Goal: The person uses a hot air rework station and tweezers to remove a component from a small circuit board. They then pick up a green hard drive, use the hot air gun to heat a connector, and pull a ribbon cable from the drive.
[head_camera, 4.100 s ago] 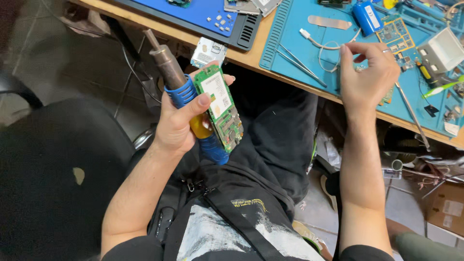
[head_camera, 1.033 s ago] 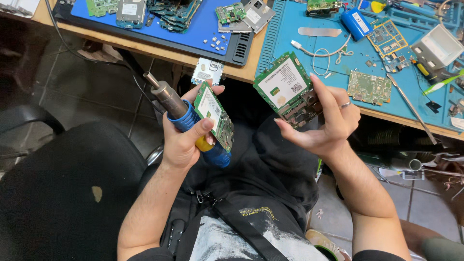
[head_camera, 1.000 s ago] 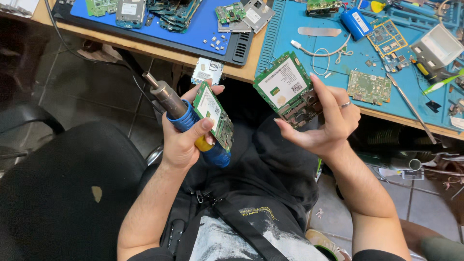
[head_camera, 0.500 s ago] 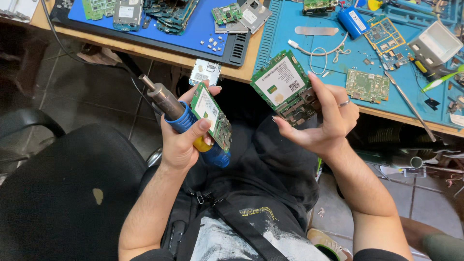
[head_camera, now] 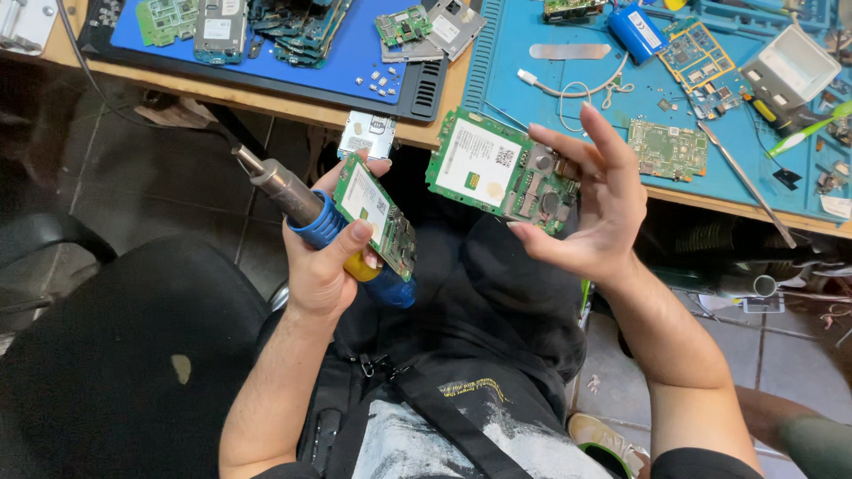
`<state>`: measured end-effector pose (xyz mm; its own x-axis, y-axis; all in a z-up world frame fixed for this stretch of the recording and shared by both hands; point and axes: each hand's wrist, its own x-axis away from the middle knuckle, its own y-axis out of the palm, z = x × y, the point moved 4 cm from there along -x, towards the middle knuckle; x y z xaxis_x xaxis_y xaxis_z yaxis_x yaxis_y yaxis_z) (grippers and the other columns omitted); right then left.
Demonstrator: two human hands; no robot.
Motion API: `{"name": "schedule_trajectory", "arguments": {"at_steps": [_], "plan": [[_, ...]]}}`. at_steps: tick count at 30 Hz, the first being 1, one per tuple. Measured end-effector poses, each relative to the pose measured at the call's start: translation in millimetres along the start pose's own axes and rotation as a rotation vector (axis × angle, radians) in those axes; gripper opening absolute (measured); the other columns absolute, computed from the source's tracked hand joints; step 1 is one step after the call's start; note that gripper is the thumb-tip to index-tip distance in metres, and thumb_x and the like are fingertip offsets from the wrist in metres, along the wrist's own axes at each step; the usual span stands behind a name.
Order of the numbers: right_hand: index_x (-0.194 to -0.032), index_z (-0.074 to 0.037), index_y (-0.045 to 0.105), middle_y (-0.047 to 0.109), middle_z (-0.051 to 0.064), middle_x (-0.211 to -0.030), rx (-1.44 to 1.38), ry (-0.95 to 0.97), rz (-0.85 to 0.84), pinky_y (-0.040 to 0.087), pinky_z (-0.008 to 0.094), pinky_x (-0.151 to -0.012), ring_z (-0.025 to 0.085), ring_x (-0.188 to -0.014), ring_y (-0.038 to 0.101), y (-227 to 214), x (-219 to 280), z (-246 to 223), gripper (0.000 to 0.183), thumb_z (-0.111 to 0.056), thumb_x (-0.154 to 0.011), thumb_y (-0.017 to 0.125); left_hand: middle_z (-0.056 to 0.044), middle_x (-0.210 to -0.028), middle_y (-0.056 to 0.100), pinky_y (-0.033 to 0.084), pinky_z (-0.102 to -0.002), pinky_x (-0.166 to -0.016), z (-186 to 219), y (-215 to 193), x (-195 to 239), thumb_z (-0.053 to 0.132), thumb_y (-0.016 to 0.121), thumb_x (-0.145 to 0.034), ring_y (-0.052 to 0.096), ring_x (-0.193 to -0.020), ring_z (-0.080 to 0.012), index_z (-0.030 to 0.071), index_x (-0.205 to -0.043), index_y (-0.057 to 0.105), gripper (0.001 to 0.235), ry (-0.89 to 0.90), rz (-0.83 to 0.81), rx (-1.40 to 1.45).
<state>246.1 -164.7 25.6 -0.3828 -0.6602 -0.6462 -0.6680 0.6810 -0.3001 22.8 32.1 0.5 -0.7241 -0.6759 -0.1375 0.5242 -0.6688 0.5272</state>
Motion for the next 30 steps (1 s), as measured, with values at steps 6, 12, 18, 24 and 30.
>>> {"name": "schedule_trajectory", "arguments": {"at_steps": [6,12,18,24,30], "plan": [[-0.164,-0.004,0.037,0.063,0.034,-0.155,-0.252,0.017,0.008,0.063,0.058,-0.128,0.049,-0.148,0.068,-5.5,-8.9,4.3,0.093,-0.021,-0.089,0.09,-0.026,-0.149,0.068,0.051,-0.02,-0.046,2.5,1.2,-0.3,0.031,0.087,-0.094,0.059,-0.065,-0.0124,-0.006,-0.158,0.054,0.08,-0.003,0.009,-0.043],[-0.159,-0.012,0.037,0.052,0.016,-0.134,-0.543,0.003,0.043,0.064,0.069,-0.124,0.023,-0.128,0.061,-11.3,-6.3,24.7,0.088,-0.035,-0.089,0.085,-0.025,-0.149,0.068,0.053,-0.023,-0.06,2.3,-1.0,0.0,0.033,0.086,-0.094,0.062,-0.075,-0.0127,-0.004,-0.159,0.053,0.082,0.012,0.021,-0.076],[-0.18,-0.012,0.032,0.057,0.016,-0.152,-1.215,0.351,0.172,0.066,0.05,-0.101,0.039,-0.129,0.074,-16.8,3.4,52.9,0.121,-0.045,-0.084,0.098,-0.025,-0.148,0.068,0.048,-0.018,-0.048,4.2,-0.1,0.7,0.029,0.086,-0.094,0.058,-0.064,-0.01,-0.005,-0.157,0.053,0.079,-0.007,0.02,-0.042],[-0.185,-0.014,0.026,0.061,0.018,-0.145,-1.703,0.362,0.226,0.061,0.047,-0.122,0.037,-0.137,0.069,-27.6,-5.4,66.8,0.119,-0.032,-0.093,0.099,-0.024,-0.149,0.07,0.059,-0.03,-0.075,1.3,-6.7,2.0,0.036,0.087,-0.092,0.067,-0.096,-0.0196,0.0,-0.158,0.056,0.081,0.007,0.049,-0.094],[-0.182,-0.02,0.031,0.061,0.015,-0.153,-0.915,0.182,0.154,0.07,0.047,-0.096,0.04,-0.132,0.079,-55.3,-8.0,100.0,0.13,-0.041,-0.076,0.103,-0.022,-0.147,0.068,0.046,-0.019,-0.046,4.6,-0.5,2.2,0.035,0.089,-0.094,0.057,-0.065,-0.0111,0.0,-0.157,0.055,0.08,-0.011,0.027,-0.028]]}}
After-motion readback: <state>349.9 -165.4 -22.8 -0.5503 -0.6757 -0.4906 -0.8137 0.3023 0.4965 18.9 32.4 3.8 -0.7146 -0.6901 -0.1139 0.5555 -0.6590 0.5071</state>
